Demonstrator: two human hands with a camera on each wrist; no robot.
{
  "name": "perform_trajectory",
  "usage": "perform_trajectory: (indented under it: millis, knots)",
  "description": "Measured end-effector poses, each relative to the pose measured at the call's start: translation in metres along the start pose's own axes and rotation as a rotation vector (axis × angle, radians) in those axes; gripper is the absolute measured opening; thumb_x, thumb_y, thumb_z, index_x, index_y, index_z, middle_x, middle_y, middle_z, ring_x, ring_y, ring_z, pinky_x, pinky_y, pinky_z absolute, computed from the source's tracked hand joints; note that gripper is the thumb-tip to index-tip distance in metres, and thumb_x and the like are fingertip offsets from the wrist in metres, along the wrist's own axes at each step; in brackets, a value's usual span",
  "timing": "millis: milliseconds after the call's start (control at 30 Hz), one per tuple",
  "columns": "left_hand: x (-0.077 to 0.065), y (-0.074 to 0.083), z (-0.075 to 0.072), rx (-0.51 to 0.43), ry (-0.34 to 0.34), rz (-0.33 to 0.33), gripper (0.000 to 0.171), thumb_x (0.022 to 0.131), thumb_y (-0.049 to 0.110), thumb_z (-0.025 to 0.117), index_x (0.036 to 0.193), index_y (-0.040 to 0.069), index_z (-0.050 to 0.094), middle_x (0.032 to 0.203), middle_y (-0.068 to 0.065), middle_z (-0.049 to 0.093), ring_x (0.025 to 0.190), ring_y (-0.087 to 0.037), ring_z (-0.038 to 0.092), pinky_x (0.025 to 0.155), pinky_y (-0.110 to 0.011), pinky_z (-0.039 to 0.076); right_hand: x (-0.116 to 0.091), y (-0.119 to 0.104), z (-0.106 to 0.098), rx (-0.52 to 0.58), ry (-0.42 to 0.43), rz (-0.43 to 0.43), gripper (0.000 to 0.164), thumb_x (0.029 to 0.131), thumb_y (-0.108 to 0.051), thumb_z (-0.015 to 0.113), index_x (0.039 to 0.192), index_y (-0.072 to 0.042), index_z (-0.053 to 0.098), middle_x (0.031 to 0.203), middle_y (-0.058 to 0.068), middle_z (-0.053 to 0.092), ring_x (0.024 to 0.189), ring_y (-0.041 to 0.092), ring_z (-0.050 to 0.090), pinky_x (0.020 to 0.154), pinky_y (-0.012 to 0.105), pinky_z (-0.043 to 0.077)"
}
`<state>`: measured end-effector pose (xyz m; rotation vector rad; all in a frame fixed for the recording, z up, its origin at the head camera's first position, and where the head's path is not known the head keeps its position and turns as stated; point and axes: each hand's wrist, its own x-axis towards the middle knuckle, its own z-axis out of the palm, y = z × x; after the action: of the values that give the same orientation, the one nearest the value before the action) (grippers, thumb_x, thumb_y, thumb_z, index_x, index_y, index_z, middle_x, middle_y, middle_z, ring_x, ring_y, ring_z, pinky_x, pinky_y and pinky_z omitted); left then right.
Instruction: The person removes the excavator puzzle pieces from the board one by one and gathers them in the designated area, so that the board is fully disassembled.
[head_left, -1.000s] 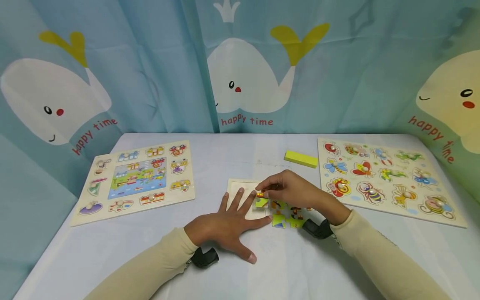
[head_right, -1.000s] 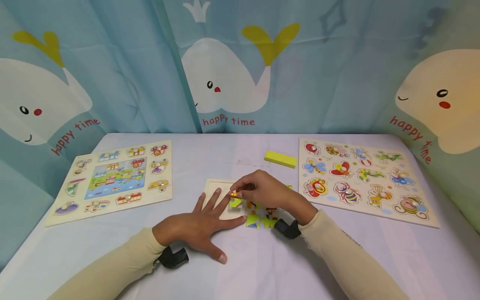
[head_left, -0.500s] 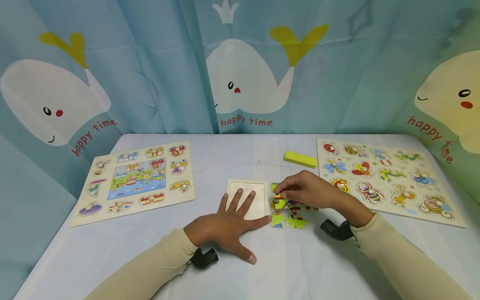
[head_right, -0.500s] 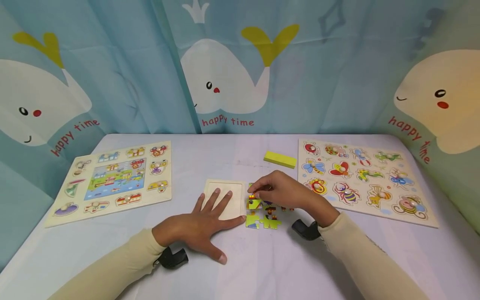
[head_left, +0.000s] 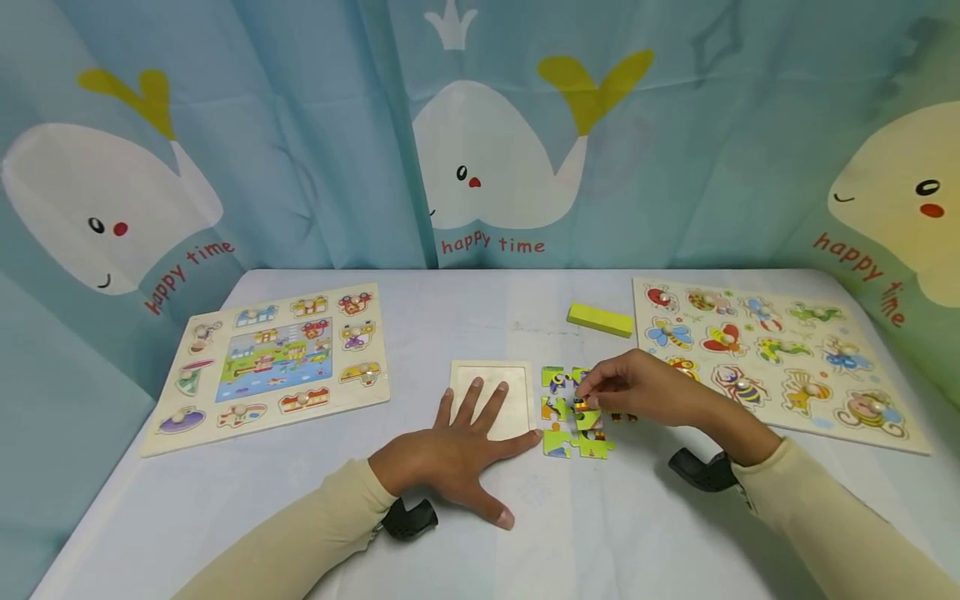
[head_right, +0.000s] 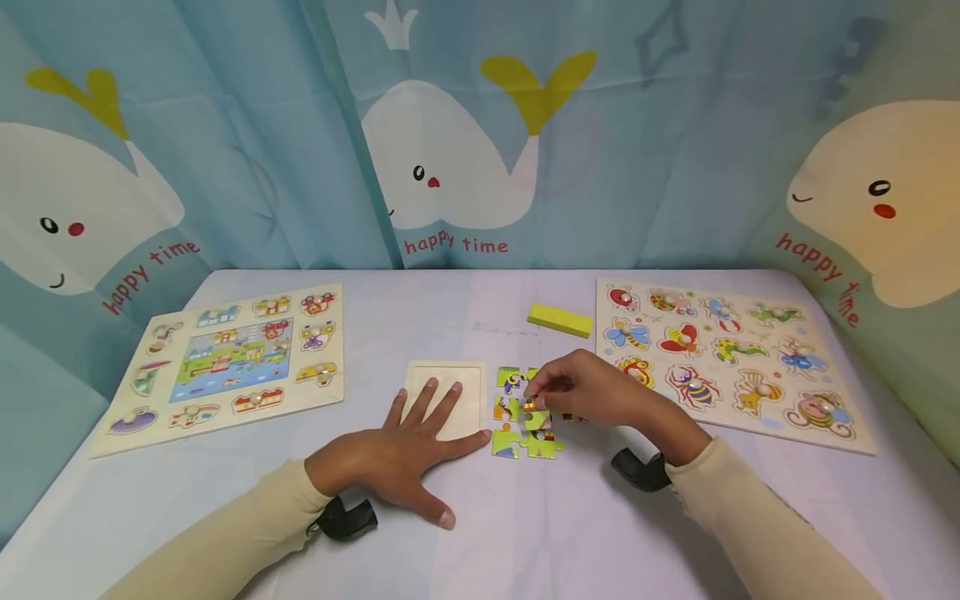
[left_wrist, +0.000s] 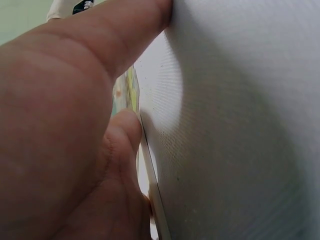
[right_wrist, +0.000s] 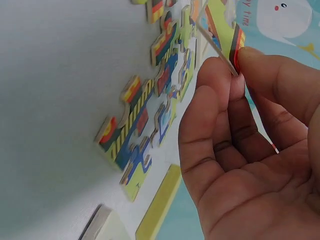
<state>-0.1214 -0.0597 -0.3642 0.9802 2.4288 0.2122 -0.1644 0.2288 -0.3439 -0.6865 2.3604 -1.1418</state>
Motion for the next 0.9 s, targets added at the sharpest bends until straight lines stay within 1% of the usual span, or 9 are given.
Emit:
perform_trajectory:
  millis: [67,167,300,400,533,633,700,900]
  knots:
    - [0.001,0.0,0.0,0.002,0.003,-0.003,0.095,0.074,0.071,0.068,0.152,0.048,0.019,0.159,-0.008,-0.021,0.141,-0.035,-0.027,0.107,-0.063,-0.01,-0.002,0.002,-0.002,0.007,-0.011,-0.002,0.01,0.092,-0.008,0.067,0.099,-0.002,0.071,0.089,0.004,0.071,0.066,0.019,0.056,0.057,0.026,0.047]
    - [0.002,0.0,0.001,0.003,0.003,-0.006,0.095,0.074,0.071,0.068,0.152,0.049,0.019,0.159,-0.008,-0.021,0.14,-0.035,-0.027,0.107,-0.063,-0.01,-0.007,0.005,-0.006,0.017,-0.033,-0.002,0.012,0.092,-0.006,0.066,0.101,-0.001,0.072,0.093,0.004,0.072,0.075,0.016,0.061,0.064,0.025,0.049]
    - [0.005,0.002,0.002,-0.005,0.003,0.003,0.094,0.074,0.071,0.068,0.151,0.05,0.019,0.16,-0.008,-0.02,0.141,-0.034,-0.027,0.107,-0.063,-0.01,-0.019,0.01,-0.01,0.02,-0.059,0.023,0.013,0.092,-0.006,0.066,0.102,-0.001,0.072,0.097,0.004,0.072,0.086,0.013,0.064,0.074,0.025,0.051]
    - [0.006,0.004,0.003,-0.003,0.004,0.013,0.094,0.074,0.071,0.068,0.151,0.05,0.019,0.16,-0.008,-0.019,0.141,-0.034,-0.026,0.108,-0.062,-0.01,-0.029,0.016,-0.012,0.016,-0.07,0.029,0.014,0.092,-0.006,0.066,0.104,-0.001,0.071,0.1,0.005,0.071,0.09,0.011,0.065,0.078,0.025,0.051]
    - [0.007,0.005,0.004,0.006,0.006,0.017,0.094,0.074,0.071,0.068,0.151,0.051,0.018,0.16,-0.007,-0.02,0.141,-0.034,-0.027,0.107,-0.062,-0.011,-0.037,0.02,-0.014,0.015,-0.076,0.023,0.014,0.093,-0.006,0.065,0.104,0.0,0.069,0.1,0.005,0.07,0.091,0.011,0.064,0.078,0.025,0.051]
    - [0.008,0.005,0.003,0.004,0.006,0.02,0.094,0.074,0.071,0.068,0.151,0.05,0.017,0.159,-0.007,-0.022,0.14,-0.033,-0.028,0.107,-0.062,-0.012,-0.041,0.022,-0.017,0.021,-0.085,0.035,0.011,0.092,-0.007,0.065,0.102,-0.002,0.07,0.098,0.004,0.07,0.087,0.011,0.062,0.076,0.024,0.051]
    - [0.008,0.005,0.003,0.006,0.007,0.022,0.094,0.074,0.071,0.067,0.151,0.051,0.017,0.159,-0.007,-0.022,0.14,-0.033,-0.028,0.107,-0.062,-0.012,-0.043,0.023,-0.018,0.025,-0.098,0.04,0.01,0.092,-0.007,0.066,0.1,-0.003,0.07,0.097,0.003,0.069,0.085,0.011,0.061,0.075,0.024,0.05]
    - [0.008,0.005,0.003,-0.003,0.001,0.024,0.095,0.075,0.07,0.068,0.152,0.05,0.017,0.159,-0.007,-0.022,0.14,-0.033,-0.028,0.107,-0.062,-0.011,-0.048,0.027,-0.019,0.054,-0.145,0.016,0.01,0.093,-0.006,0.064,0.101,-0.002,0.071,0.098,0.005,0.07,0.084,0.012,0.063,0.073,0.026,0.052]
